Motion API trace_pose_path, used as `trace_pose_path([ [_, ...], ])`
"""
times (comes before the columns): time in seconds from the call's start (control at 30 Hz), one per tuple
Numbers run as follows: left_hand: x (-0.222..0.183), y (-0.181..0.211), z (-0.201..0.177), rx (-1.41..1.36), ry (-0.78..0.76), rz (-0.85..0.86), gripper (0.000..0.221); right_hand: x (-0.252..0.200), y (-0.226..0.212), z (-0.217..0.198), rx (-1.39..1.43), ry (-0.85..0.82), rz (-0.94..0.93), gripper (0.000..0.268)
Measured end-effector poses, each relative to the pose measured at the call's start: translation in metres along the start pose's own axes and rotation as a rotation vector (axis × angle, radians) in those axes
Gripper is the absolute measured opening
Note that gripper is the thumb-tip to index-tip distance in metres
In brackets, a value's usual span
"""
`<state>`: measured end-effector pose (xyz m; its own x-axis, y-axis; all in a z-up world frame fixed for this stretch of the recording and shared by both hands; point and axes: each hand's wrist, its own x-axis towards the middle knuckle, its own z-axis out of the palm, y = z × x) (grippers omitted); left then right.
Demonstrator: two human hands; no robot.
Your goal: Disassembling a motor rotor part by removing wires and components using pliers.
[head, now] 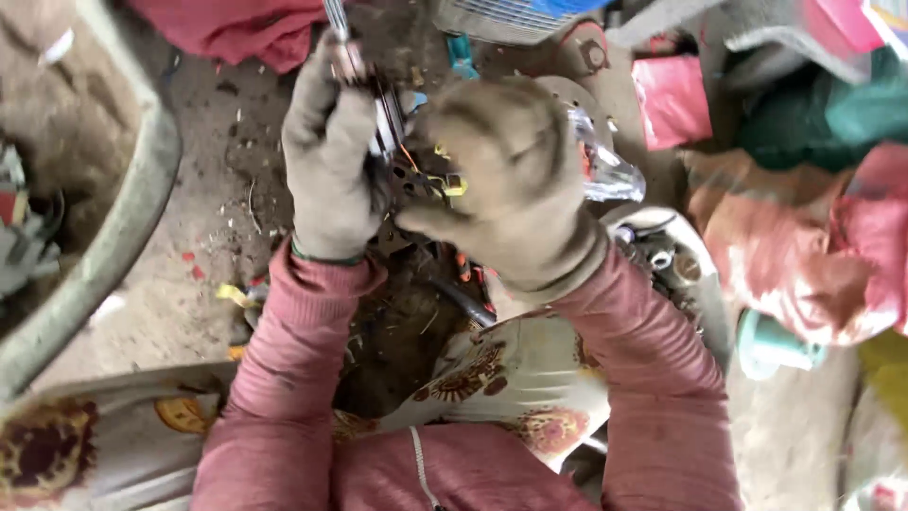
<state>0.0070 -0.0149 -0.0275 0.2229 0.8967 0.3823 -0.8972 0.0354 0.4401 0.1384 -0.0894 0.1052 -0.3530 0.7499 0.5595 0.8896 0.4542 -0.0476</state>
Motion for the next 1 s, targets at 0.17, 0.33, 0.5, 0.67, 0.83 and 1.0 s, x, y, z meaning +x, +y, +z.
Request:
trace_pose_path([
  [0.17, -0.010, -0.013, -0.001, 0.139, 0.016, 0.007, 0.041, -0.017, 0.001, 0.015, -0.244, -0.152, 0.004, 0.029],
  [0.33, -0.006, -0.013, 0.003, 0.500, -0.104, 0.239, 0.047, -0.019, 0.009, 0.021, -0.137, -0.265, 0.058, 0.023],
  [0.5, -0.009, -0.009, 0.010, 0.451, -0.122, 0.089, 0.050, -0.017, 0.018, 0.015, -0.046, -0.312, -0.041, 0.020],
  [0.67, -0.003, -0.008, 0.005, 0.522, -0.111, 0.064, 0.053, -0.033, 0.016, 0.029, 0.331, -0.225, 0.104, 0.017],
  [0.83, 0.023, 0.043, -0.032, 0.510, 0.203, 0.092, 0.031, -0.065, 0.015, 0.061, 0.559, -0.243, -0.058, 0.007],
  [1.0, -0.015, 0.062, -0.055, 1.488, -0.012, 0.425, 0.041, -0.089, 0.098, 0.046, 0.390, -0.750, 0.199, 0.014],
])
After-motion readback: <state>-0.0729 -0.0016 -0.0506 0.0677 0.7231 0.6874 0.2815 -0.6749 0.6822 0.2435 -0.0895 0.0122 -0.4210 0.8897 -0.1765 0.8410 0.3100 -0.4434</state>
